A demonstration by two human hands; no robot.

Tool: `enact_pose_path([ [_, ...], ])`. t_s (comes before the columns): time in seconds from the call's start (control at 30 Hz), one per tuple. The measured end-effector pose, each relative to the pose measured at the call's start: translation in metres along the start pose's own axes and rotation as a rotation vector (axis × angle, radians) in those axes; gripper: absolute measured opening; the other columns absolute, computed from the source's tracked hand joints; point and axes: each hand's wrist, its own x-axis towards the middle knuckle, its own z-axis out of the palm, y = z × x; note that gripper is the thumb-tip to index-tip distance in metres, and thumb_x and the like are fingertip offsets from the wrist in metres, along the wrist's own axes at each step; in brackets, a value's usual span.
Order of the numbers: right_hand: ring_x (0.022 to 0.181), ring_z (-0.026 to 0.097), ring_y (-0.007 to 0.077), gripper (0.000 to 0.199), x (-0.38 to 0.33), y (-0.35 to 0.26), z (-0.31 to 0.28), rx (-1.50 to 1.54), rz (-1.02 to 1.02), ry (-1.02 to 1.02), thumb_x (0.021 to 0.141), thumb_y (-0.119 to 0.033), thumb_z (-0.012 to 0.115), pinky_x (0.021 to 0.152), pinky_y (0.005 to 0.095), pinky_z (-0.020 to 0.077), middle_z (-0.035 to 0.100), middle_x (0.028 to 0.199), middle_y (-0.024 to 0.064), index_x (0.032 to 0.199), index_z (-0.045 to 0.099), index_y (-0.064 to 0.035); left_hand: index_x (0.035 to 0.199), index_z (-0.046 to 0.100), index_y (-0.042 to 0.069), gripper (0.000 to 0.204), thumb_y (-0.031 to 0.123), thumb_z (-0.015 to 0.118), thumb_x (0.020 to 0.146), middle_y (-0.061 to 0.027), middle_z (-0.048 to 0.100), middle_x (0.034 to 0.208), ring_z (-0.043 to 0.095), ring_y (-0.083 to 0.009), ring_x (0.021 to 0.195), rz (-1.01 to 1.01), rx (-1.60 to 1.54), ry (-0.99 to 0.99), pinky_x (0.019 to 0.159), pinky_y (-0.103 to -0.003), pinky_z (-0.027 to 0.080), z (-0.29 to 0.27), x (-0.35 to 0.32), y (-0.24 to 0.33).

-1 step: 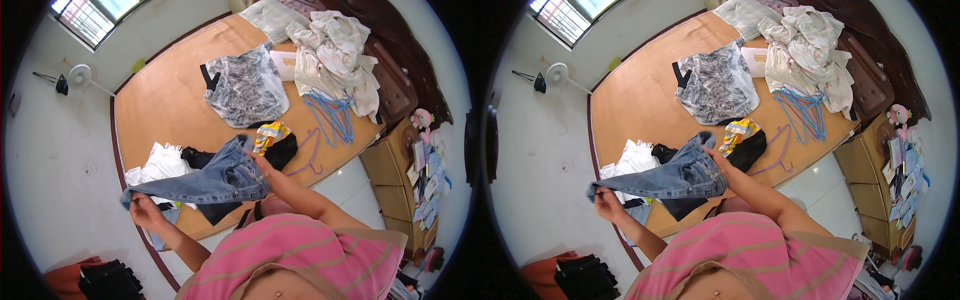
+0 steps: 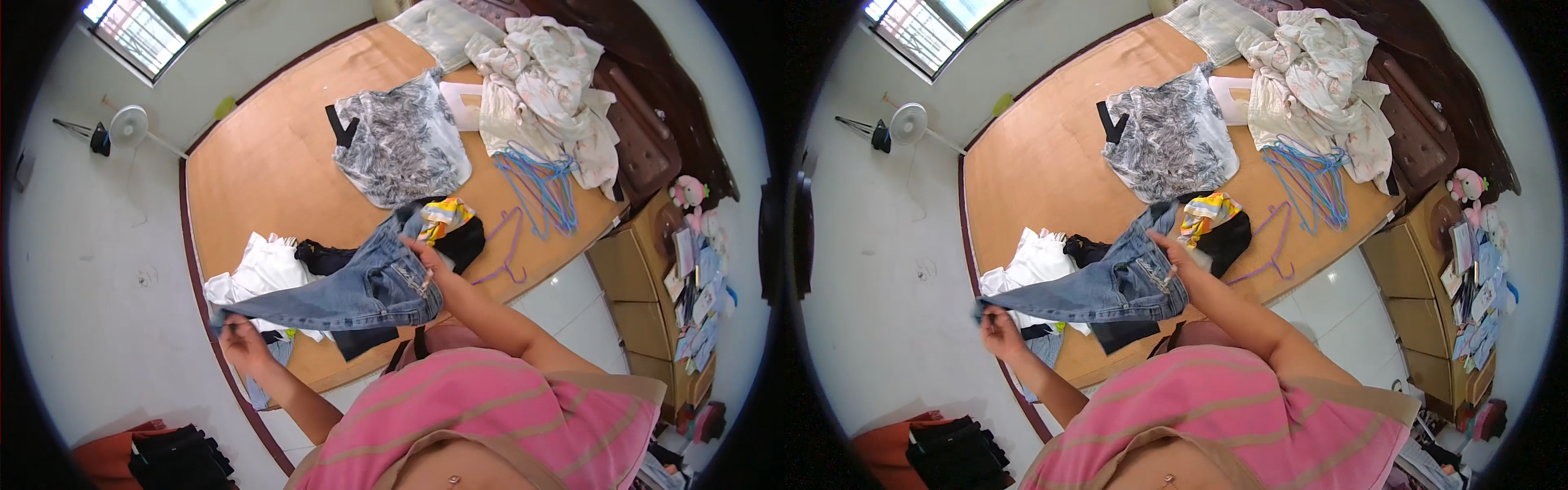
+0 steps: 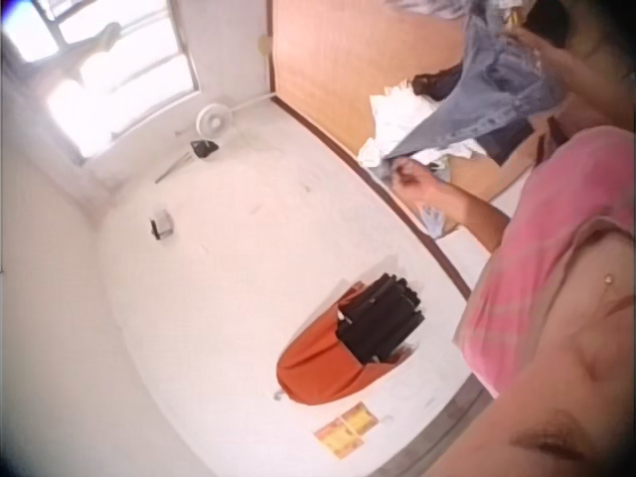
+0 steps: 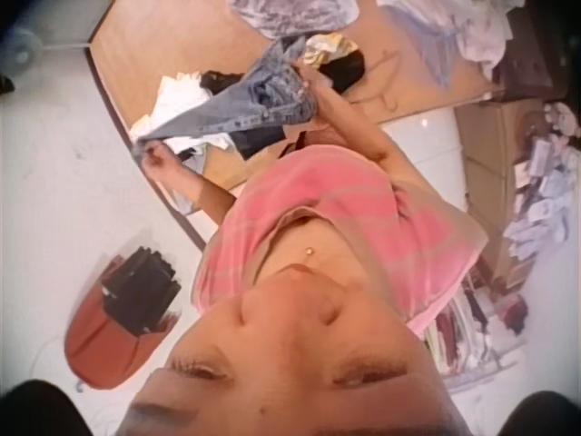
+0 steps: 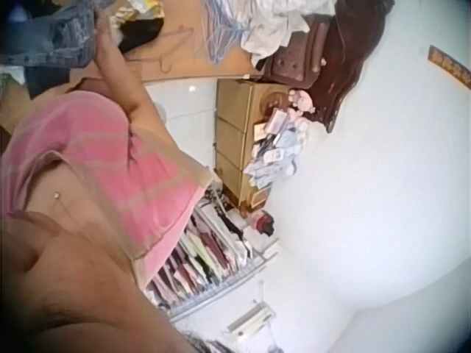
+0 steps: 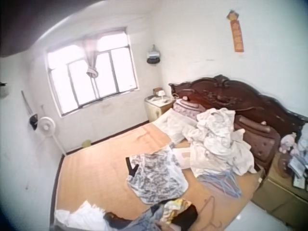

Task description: The person hangs various clothes using hangers and then places them onto a garment rack.

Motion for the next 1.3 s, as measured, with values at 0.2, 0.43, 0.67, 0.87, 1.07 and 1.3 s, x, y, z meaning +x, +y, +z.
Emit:
enact_pose_path([
  [0.2,0.072,0.064,0.0207,0.02,-0.016,0.003,0.043,-0.208,-0.299,-0.031,0.084,-0.021,0.059,0.068,0.034,0.0537,0.065,0.084,0.0087,0.096,0.058,-0.0051,0.124,0.04,0.007,0.049,0.022,0.057,0.081,-0.0122,0.047,0.117,0.047,-0.0279,0.102,-0.545,0.819,0.632,0.087,-0.042,0.039,-0.098,-0.056,-0.094],
  [0.43,0.084,0.056,0.0101,0.029,-0.014,0.064,0.049,-0.735,-0.214,-0.121,0.085,-0.018,0.059,0.073,0.0247,0.0471,0.059,0.095,0.0025,0.11,0.052,-0.005,0.133,0.031,0.004,0.065,0.045,0.053,0.087,-0.0098,0.042,0.129,0.044,-0.0206,0.115,-0.822,0.75,-0.392,0.096,-0.034,0.036,-0.009,-0.137,-0.171],
  [0.67,0.093,0.059,0.0164,0.043,-0.019,0.035,0.048,-0.394,-0.12,-0.073,0.094,-0.041,0.04,0.082,0.0314,0.0487,0.061,0.105,0.0082,0.112,0.054,-0.0048,0.124,0.043,-0.001,0.045,0.017,0.06,0.086,-0.0078,0.057,0.11,0.055,-0.016,0.096,-0.712,0.909,-0.337,0.086,-0.03,0.043,0.03,-0.137,-0.193],
  [0.87,0.088,0.063,0.0211,0.04,-0.023,0.009,0.032,-0.391,-0.297,0.001,0.09,-0.035,0.051,0.08,0.0354,0.0512,0.063,0.104,0.0102,0.114,0.054,-0.004,0.119,0.051,0.0,0.032,0.012,0.053,0.09,-0.005,0.057,0.106,0.055,-0.0125,0.092,-0.651,0.936,-0.171,0.084,-0.027,0.043,0.02,-0.132,-0.192],
  [1.07,0.083,0.061,0.0162,0.022,-0.038,-0.02,0.015,-0.399,-0.593,0.179,0.083,-0.012,0.058,0.078,0.0301,0.0484,0.063,0.094,0.0058,0.103,0.057,-0.0034,0.124,0.048,0.001,0.034,0.015,0.048,0.094,-0.0104,0.058,0.104,0.058,-0.0203,0.09,-0.264,0.811,-0.001,0.082,-0.034,0.048,0.015,-0.097,-0.149],
  [1.3,0.082,0.06,0.02,0.042,-0.037,-0.033,-0.085,-1.493,-0.204,0.473,0.072,-0.025,0.068,0.077,0.0295,0.0466,0.062,0.093,0.0123,0.105,0.058,-0.0014,0.123,0.049,0.0,0.037,0.018,0.054,0.091,-0.0071,0.059,0.1,0.057,-0.0155,0.086,-0.287,0.899,-0.152,0.079,-0.031,0.047,0.037,-0.101,-0.151],
])
